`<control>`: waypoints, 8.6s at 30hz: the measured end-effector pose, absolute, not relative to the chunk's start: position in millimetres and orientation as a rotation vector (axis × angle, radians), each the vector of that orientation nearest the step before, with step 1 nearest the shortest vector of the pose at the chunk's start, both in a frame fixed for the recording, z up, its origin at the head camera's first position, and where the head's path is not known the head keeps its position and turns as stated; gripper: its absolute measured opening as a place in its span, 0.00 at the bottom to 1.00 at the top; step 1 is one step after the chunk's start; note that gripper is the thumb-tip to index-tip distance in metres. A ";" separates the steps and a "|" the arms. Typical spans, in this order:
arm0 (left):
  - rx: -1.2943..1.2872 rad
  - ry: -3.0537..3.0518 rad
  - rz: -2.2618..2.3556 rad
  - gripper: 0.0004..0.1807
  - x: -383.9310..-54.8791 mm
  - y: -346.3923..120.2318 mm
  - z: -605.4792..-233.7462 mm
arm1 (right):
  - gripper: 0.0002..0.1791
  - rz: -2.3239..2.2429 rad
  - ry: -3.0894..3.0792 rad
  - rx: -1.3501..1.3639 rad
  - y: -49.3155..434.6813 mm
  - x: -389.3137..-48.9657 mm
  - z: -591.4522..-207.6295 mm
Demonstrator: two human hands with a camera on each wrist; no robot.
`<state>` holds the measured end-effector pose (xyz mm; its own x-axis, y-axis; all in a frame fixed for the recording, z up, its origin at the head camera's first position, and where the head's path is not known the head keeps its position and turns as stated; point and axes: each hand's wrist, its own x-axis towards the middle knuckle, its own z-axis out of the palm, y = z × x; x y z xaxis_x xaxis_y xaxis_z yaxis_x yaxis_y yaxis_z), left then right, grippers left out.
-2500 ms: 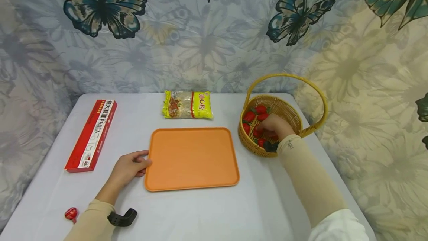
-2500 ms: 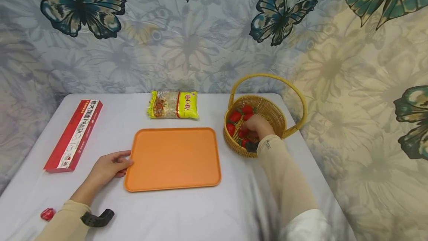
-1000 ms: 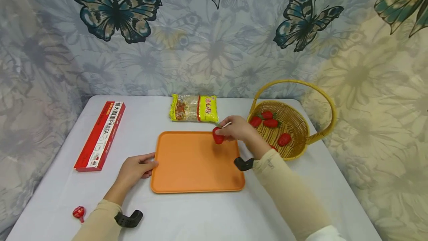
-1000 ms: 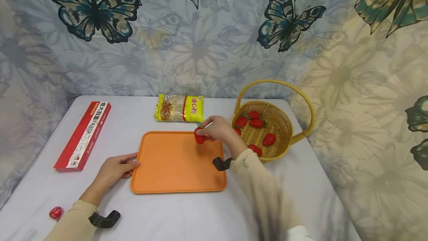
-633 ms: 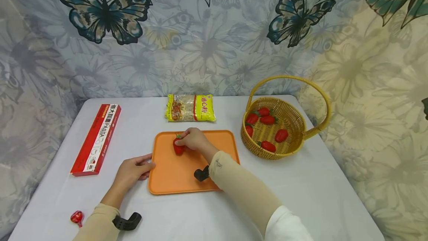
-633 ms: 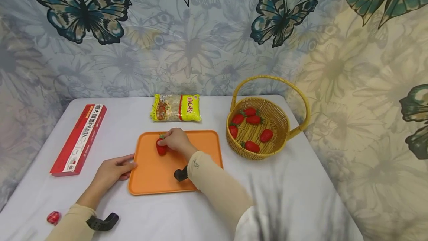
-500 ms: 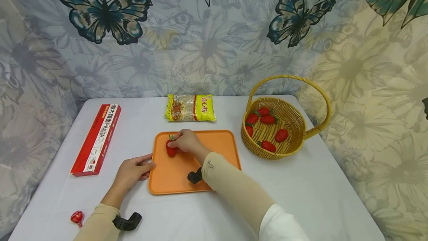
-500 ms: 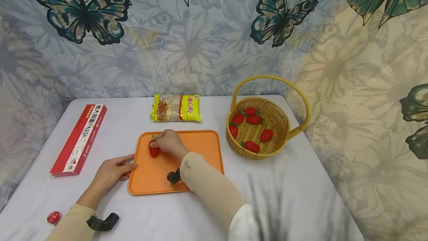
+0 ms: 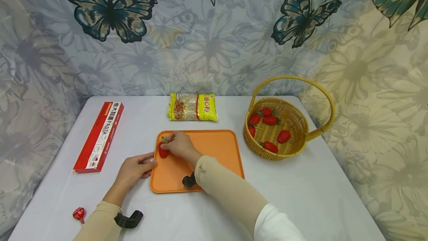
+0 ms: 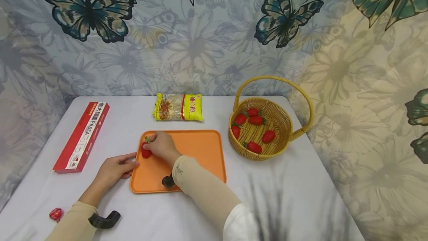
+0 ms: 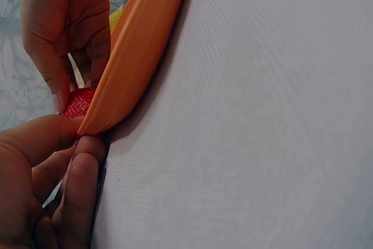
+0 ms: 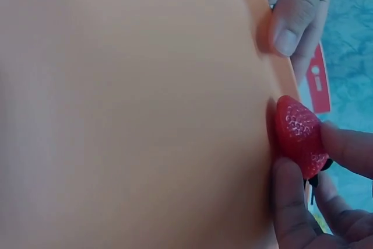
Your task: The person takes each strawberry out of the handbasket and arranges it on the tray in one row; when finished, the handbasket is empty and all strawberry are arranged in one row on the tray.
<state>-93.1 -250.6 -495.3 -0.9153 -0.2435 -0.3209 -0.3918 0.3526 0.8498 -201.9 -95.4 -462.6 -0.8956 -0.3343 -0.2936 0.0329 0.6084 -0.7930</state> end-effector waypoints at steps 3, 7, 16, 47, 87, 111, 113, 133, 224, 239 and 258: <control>-0.576 2.467 1.610 0.31 -93.2 -250.5 -494.0 | 0.14 -1.211 2.431 -0.240 -96.6 -200.2 -460.4; -0.575 2.474 1.593 0.32 -93.0 -252.9 -493.4 | 0.14 -1.210 2.427 -0.247 -101.7 -198.5 -458.9; -0.548 2.472 1.594 0.33 -94.4 -255.4 -494.3 | 0.21 -1.282 2.379 -0.258 -91.5 -203.5 -453.7; -0.552 2.467 1.609 0.29 -90.4 -255.7 -500.6 | 0.30 -1.598 1.777 0.251 225.8 -333.1 -410.0; -0.562 2.496 1.621 0.29 -90.9 -253.3 -498.7 | 0.08 -1.556 1.969 0.258 219.1 -332.3 -391.0; -0.579 2.491 1.636 0.29 -90.0 -250.1 -497.9 | 0.18 -1.324 1.977 -0.136 49.2 -253.0 -407.9; -0.585 2.491 1.640 0.29 -90.1 -249.9 -497.9 | 0.17 -1.317 1.970 -0.114 31.3 -248.2 -419.7; -0.581 2.512 1.628 0.29 -89.0 -250.5 -497.6 | 0.13 -1.232 2.183 -0.120 -50.6 -219.8 -455.2; -0.636 2.556 1.582 0.27 -89.6 -244.8 -503.5 | 0.10 -1.249 1.907 0.077 213.3 -329.5 -436.0; -0.635 2.573 1.554 0.27 -86.6 -247.5 -501.3 | 0.05 -1.233 1.973 -0.010 212.7 -326.4 -394.7; -0.633 2.555 1.552 0.28 -82.4 -244.6 -499.4 | 0.18 -1.224 1.966 -0.223 108.8 -257.2 -389.0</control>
